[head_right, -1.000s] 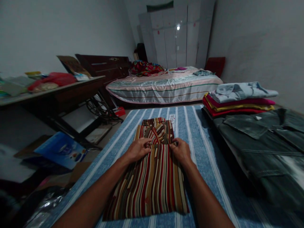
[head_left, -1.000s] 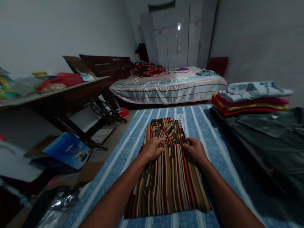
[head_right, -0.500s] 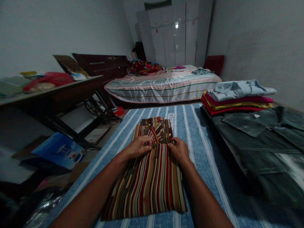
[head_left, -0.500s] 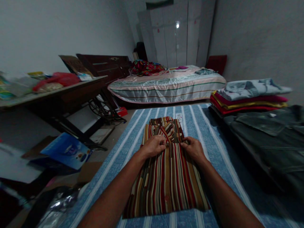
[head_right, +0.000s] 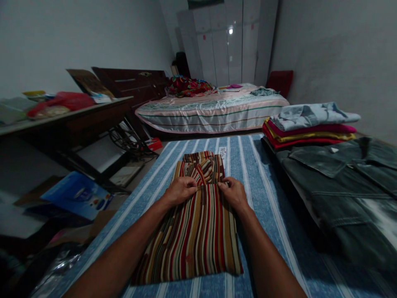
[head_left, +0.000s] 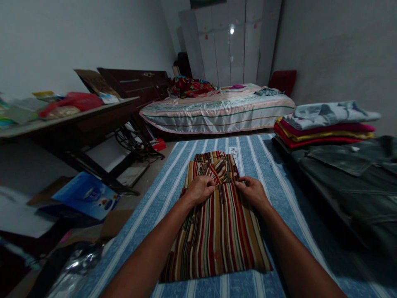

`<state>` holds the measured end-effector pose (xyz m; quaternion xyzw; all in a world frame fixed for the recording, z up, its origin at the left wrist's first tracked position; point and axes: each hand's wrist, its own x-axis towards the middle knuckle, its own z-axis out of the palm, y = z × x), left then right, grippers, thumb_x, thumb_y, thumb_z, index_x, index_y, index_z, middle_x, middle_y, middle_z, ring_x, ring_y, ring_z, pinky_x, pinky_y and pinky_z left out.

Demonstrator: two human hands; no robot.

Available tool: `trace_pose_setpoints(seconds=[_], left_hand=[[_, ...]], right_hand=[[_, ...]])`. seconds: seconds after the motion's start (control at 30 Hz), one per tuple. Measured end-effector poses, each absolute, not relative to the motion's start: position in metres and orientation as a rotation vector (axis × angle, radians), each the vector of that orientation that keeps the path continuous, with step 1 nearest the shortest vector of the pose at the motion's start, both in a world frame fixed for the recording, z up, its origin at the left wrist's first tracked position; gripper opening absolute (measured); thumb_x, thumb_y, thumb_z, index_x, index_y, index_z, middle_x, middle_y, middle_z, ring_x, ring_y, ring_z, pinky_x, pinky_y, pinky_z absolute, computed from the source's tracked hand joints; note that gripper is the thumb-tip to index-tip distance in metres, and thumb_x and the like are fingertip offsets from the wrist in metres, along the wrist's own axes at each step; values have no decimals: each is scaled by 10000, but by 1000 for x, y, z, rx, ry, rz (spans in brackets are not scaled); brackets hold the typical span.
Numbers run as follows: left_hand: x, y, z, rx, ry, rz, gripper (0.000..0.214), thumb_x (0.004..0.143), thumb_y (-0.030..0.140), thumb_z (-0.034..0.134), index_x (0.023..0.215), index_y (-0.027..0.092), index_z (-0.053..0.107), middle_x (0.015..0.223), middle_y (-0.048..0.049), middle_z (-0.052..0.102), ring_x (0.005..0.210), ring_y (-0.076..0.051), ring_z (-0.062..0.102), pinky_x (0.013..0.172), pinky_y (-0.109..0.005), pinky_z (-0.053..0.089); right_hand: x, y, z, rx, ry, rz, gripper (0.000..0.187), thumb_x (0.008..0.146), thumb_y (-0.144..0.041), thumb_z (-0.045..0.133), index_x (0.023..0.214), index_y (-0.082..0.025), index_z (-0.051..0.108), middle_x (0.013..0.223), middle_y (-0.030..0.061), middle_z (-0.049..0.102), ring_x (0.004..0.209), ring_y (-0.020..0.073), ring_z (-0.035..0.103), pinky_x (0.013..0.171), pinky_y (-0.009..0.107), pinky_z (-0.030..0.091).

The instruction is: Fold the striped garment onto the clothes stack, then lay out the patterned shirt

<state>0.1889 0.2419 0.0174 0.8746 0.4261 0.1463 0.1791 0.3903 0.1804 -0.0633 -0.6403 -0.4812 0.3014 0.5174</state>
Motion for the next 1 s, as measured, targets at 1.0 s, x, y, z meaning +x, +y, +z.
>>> trace_pose_setpoints(seconds=[1.0], left_hand=[[186,232,0,2519,1298,369,89,765,191,582,792,179,665,829,-28,656,813,-172,599,726,-261,425]], right_hand=[[395,175,-65,-1668,-1095,620,295,655,-444,592,763,-189,695,616,24,652,589,195,601,550,280,411]])
